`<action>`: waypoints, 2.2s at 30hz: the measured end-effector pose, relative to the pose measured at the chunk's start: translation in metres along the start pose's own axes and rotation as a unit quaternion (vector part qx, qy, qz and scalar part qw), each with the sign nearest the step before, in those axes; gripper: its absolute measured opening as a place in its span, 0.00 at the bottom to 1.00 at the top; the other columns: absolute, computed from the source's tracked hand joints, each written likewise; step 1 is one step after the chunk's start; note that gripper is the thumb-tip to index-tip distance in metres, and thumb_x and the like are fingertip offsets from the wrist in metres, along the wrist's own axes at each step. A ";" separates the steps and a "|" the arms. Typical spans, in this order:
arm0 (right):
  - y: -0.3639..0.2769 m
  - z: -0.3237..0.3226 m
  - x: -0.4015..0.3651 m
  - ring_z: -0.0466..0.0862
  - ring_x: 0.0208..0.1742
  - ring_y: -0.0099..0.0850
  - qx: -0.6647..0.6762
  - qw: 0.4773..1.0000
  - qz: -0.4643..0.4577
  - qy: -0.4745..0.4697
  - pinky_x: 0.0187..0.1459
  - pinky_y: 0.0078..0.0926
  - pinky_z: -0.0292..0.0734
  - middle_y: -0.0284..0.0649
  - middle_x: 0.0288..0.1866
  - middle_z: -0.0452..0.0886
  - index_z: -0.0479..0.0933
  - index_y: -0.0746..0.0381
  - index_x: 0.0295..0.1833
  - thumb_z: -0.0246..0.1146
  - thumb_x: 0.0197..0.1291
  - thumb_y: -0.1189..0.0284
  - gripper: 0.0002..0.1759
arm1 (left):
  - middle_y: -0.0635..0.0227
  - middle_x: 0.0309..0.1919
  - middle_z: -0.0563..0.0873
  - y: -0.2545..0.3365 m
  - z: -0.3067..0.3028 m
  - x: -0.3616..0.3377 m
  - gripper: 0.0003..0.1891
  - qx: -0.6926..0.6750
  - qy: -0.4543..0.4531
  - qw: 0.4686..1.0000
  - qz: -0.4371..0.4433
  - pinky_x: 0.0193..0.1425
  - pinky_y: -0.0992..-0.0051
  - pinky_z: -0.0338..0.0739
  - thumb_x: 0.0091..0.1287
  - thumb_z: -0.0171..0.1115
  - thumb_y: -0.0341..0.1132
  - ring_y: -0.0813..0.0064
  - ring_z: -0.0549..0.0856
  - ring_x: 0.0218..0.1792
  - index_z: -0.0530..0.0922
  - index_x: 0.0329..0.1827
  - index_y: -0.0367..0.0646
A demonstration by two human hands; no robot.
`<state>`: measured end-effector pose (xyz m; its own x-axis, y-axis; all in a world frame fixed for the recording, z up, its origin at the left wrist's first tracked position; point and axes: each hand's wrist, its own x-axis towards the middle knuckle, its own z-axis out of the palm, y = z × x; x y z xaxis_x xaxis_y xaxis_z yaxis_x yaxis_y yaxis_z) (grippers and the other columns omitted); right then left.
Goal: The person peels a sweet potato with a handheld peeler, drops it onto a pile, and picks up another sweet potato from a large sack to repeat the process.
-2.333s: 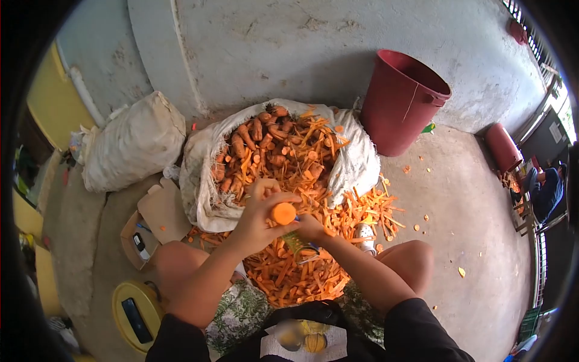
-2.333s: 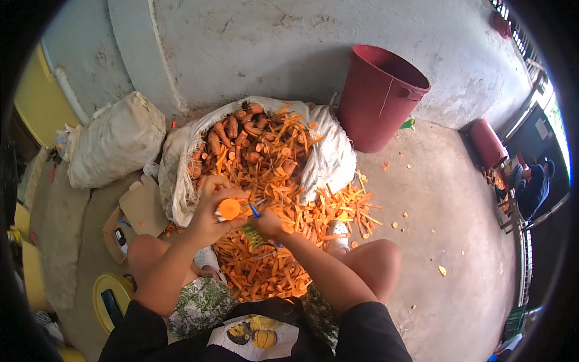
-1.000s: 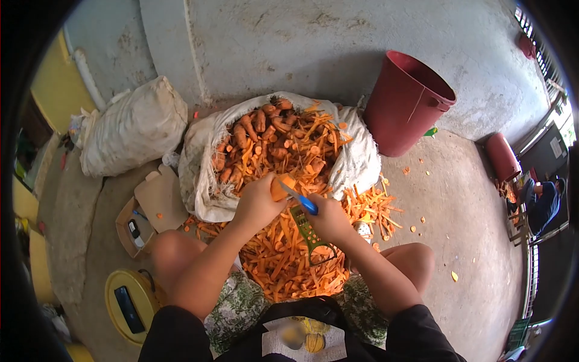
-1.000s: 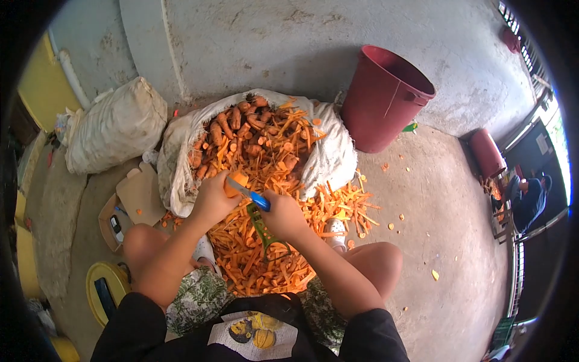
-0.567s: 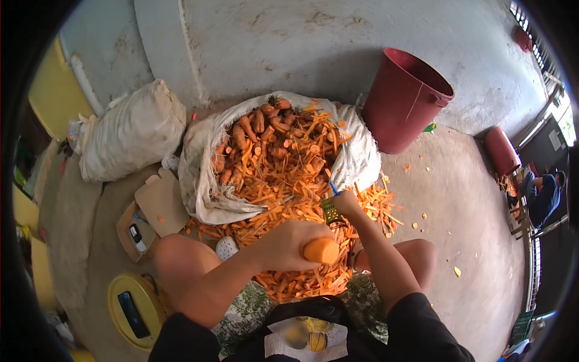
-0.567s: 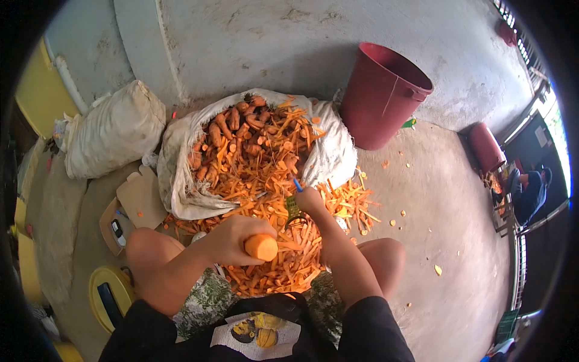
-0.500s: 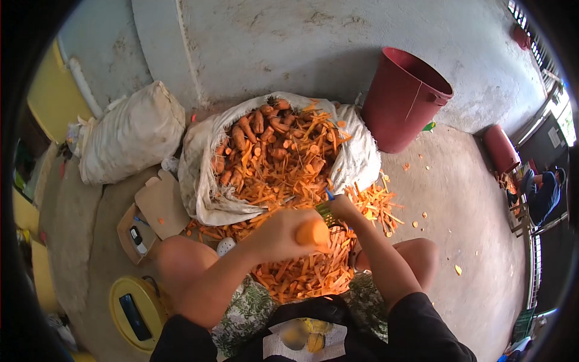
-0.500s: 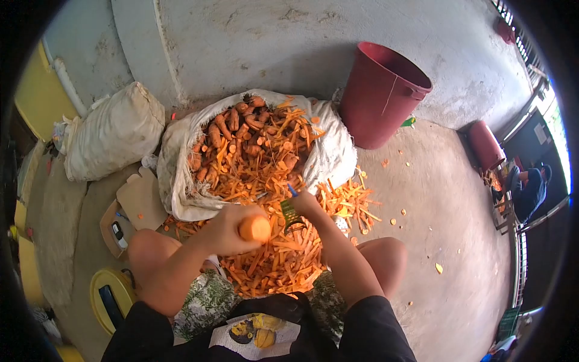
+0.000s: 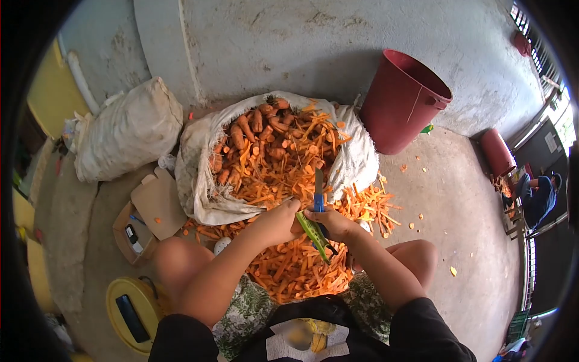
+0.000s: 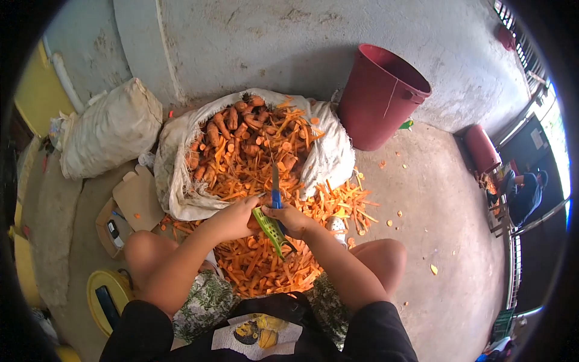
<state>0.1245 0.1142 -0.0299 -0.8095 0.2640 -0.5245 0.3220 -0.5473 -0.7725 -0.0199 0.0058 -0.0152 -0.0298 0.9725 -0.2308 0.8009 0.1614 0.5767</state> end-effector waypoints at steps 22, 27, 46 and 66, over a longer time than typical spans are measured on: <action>-0.290 -0.167 -0.125 0.80 0.31 0.29 -0.087 0.761 -0.509 0.393 0.31 0.25 0.76 0.41 0.34 0.79 0.72 0.66 0.45 0.53 0.62 0.65 0.15 | 0.58 0.50 0.74 -0.028 -0.016 -0.001 0.26 0.094 -0.132 0.984 -0.074 0.52 0.64 0.71 0.57 0.60 0.47 0.61 0.75 0.51 0.69 0.52 0.39; -0.210 -0.124 -0.096 0.82 0.33 0.32 -0.148 0.840 -0.439 0.282 0.34 0.26 0.77 0.46 0.35 0.80 0.71 0.66 0.50 0.49 0.63 0.62 0.19 | 0.57 0.51 0.74 -0.035 -0.007 0.009 0.26 0.103 -0.140 0.982 -0.075 0.52 0.65 0.71 0.58 0.59 0.49 0.61 0.75 0.51 0.69 0.53 0.40; -0.097 -0.116 -0.011 0.70 0.24 0.18 -0.308 0.880 -0.190 0.308 0.28 0.20 0.66 0.31 0.22 0.74 0.74 0.66 0.34 0.55 0.61 0.65 0.13 | 0.66 0.15 0.70 -0.195 0.114 0.074 0.15 -0.116 -0.147 0.934 -0.305 0.23 0.68 0.64 0.66 0.50 0.41 0.73 0.67 0.14 0.76 0.31 0.38; -0.058 -0.218 0.034 0.74 0.23 0.34 -0.557 0.762 0.005 0.331 0.30 0.32 0.69 0.47 0.23 0.76 0.74 0.65 0.38 0.58 0.55 0.69 0.10 | 0.61 0.51 0.74 -0.261 0.134 0.215 0.15 -0.159 0.314 0.916 -0.195 0.44 0.68 0.76 0.63 0.55 0.34 0.65 0.79 0.41 0.70 0.52 0.44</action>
<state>0.1854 0.3283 -0.0807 -0.4984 0.8084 -0.3132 0.8417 0.3648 -0.3981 -0.1547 0.1502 -0.3202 -0.6939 0.7194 -0.0302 0.4440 0.4605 0.7686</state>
